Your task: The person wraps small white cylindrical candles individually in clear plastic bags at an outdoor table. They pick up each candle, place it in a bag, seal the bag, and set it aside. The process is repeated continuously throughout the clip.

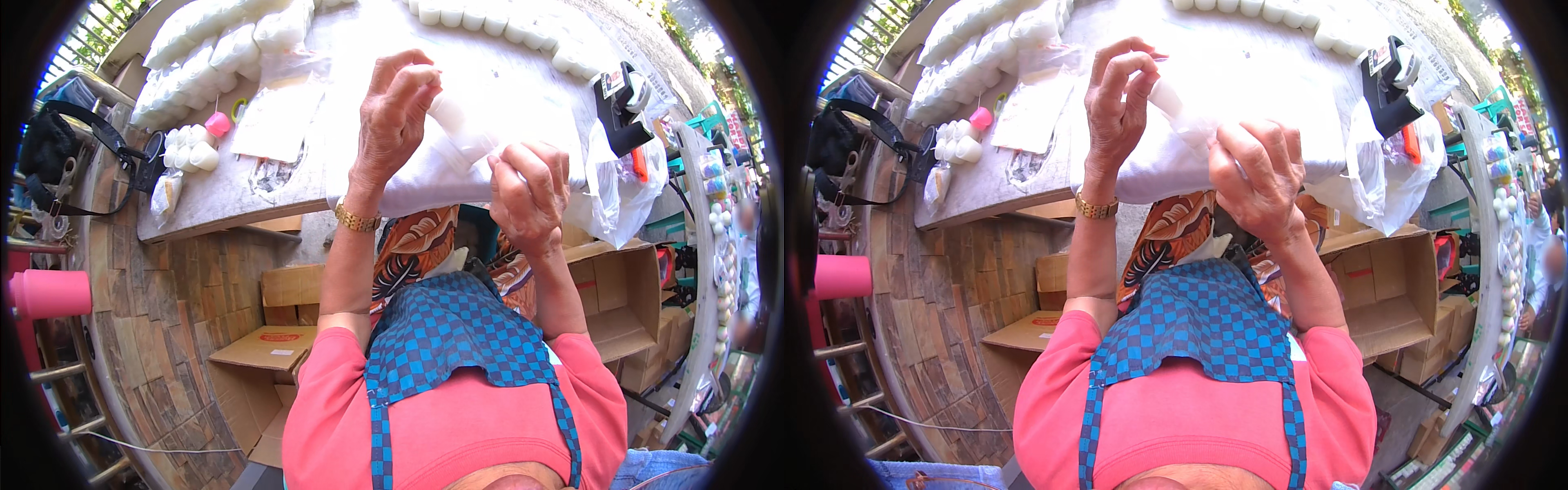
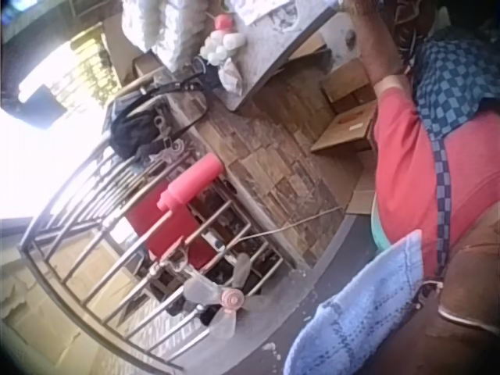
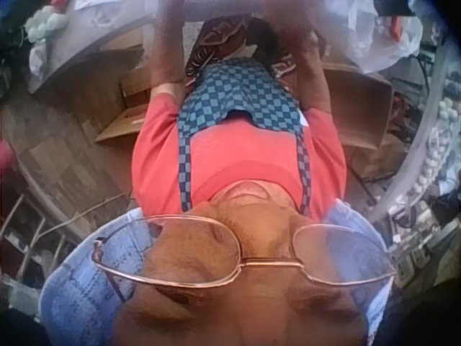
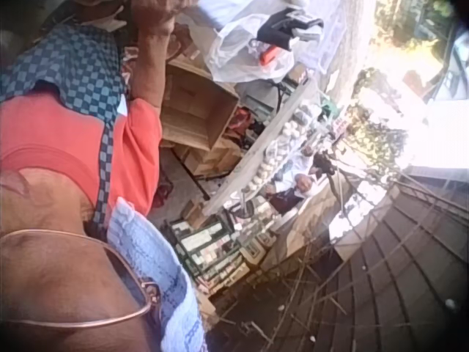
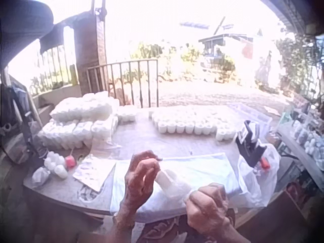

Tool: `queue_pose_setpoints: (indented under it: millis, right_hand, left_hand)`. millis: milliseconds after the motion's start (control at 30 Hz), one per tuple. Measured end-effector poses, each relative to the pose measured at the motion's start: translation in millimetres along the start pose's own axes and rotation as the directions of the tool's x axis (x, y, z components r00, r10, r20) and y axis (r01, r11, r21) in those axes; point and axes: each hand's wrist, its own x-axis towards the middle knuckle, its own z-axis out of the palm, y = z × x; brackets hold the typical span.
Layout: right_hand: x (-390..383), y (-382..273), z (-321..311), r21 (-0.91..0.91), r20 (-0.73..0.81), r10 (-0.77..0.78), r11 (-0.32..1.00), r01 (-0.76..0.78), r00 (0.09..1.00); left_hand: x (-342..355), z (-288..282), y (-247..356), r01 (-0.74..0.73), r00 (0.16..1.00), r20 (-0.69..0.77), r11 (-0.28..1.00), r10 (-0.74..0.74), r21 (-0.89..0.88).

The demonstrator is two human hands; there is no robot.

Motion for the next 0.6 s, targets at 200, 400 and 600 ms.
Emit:
queue_pose_setpoints:
  millis: [200,400,600]
  right_hand:
    - [-1.0,0.4,5.8,-0.002,0.049,0.033,0.999,-0.033,0.998]
    - [9.3,4.2,-6.6,0.229,0.16,0.099,0.964,-0.134,0.982]
    - [16.8,15.0,-12.7,0.44,0.251,0.305,0.809,-0.389,0.919]
  left_hand:
    - [-20.4,-16.5,18.7,0.313,0.948,0.132,0.926,-0.291,-0.211]
    - [-38.7,-6.1,47.4,0.062,0.985,0.158,0.994,-0.076,0.093]
    - [-35.1,-4.0,44.0,0.15,0.979,0.141,0.988,-0.146,-0.017]
